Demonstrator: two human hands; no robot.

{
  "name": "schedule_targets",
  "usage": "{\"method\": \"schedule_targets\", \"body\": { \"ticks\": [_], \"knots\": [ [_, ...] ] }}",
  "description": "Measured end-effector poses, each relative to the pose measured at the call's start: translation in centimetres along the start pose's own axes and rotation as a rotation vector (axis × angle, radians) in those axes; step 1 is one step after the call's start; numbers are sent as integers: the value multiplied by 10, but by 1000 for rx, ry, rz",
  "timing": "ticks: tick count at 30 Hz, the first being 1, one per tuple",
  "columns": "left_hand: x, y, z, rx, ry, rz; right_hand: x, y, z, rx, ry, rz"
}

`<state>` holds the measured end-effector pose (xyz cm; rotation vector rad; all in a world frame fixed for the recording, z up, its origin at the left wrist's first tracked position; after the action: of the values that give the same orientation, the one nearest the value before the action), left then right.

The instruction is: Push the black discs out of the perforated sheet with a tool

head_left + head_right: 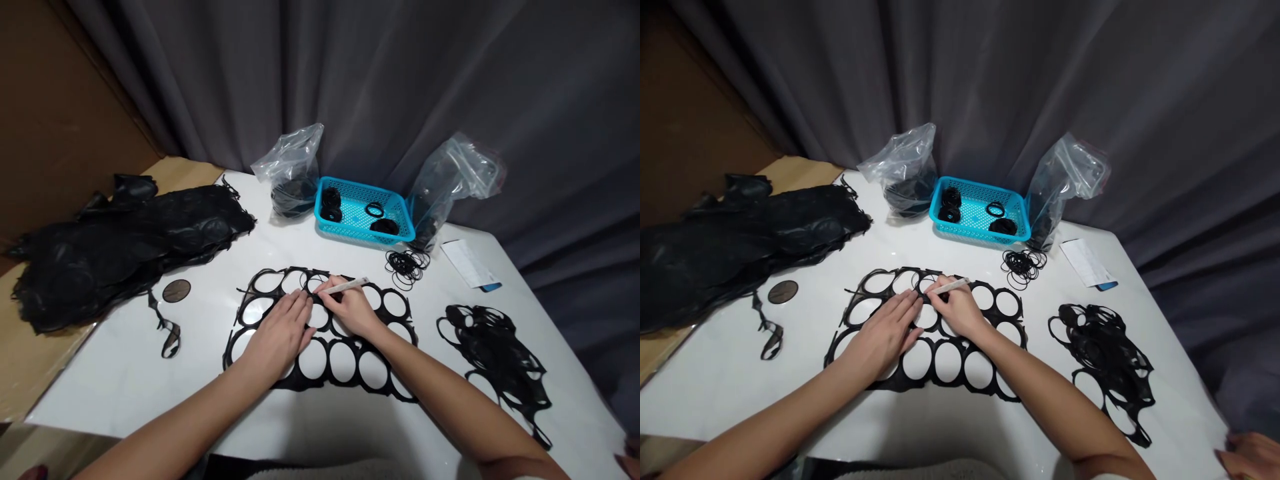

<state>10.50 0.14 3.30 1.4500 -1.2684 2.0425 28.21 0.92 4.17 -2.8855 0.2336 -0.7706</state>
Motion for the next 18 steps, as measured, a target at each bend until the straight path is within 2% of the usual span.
{"method": "schedule_targets", "body": {
  "ticks": [7, 10, 13, 15, 18],
  "knots": [
    [-2, 0, 0, -3, 12, -19, -1, 1, 2, -41, -26, 13],
    [-2, 1, 0, 14, 32, -27, -1, 1, 2, -4, 1, 17],
    [-3, 1, -1, 19, 33, -32, -2, 6, -1, 111, 66, 28],
    [-3, 1, -1, 12, 22, -33, -5, 10, -5, 251, 172, 21],
    [-4, 1, -2, 2, 17, -26, -10, 12, -9, 490, 422, -62]
  ]
}}
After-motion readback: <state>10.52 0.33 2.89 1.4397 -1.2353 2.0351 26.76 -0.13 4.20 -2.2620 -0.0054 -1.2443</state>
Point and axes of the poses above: each hand's wrist, its own y-axis away from the middle knuckle, its own x-axis out of the back of the hand, z = x × y, the point moved 3 cm from there along -y, towards the middle knuckle, and after that the axes turned 12 degrees about z, right-handed, at the moved point
